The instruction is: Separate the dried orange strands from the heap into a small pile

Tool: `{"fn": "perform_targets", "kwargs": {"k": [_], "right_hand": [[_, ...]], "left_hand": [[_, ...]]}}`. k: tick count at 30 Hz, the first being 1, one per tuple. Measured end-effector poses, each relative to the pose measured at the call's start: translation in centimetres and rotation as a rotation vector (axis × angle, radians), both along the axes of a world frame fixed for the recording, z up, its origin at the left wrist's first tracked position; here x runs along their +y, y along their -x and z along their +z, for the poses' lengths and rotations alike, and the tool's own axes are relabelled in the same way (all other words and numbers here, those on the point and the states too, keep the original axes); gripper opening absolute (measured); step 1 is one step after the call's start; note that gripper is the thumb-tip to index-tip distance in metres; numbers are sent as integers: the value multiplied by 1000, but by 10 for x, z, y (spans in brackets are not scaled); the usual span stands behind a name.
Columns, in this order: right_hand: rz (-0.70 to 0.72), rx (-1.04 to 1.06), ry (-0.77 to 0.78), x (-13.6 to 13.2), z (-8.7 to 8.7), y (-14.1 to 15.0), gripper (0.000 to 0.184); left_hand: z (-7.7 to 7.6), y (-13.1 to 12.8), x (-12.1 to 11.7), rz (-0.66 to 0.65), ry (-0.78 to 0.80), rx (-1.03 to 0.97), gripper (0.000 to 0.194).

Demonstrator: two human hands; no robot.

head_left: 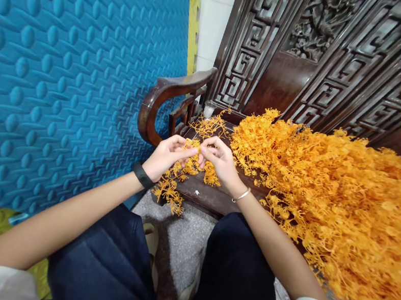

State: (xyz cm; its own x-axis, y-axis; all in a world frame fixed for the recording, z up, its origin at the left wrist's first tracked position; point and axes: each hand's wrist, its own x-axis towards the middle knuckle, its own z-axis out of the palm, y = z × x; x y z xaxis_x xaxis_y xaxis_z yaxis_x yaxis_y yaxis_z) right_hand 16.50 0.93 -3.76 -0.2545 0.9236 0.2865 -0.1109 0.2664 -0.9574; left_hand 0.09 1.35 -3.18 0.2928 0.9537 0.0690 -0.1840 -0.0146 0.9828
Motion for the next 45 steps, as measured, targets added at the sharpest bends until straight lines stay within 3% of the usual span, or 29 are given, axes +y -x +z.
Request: {"fn": "perform_targets", "kwargs": {"k": [7, 18, 25, 31, 38, 41, 45], "right_hand": [[-7, 41, 2, -3, 3, 7, 14], [-114, -63, -24, 1, -2, 6, 28], [-212, -187, -83, -3, -1, 7, 16], [-319, -430, -298, -5, -2, 4, 14], [-422, -512, -433, -5, -4, 17, 13], [-568, -469, -422, 10, -2, 5, 14], [-884, -288, -324, 39, -4, -44, 16]], "left_hand": [[1, -2, 0, -5, 56, -72, 30], [-4, 0, 3, 66, -5, -17, 33], [-3, 5, 6, -44, -139, 162, 28], [-5, 6, 7, -185, -109, 296, 26], [0, 1, 4, -41, -164, 191, 24], [2, 2, -2, -7, -146, 140, 27], [4, 7, -15, -56, -56, 106, 29]]}}
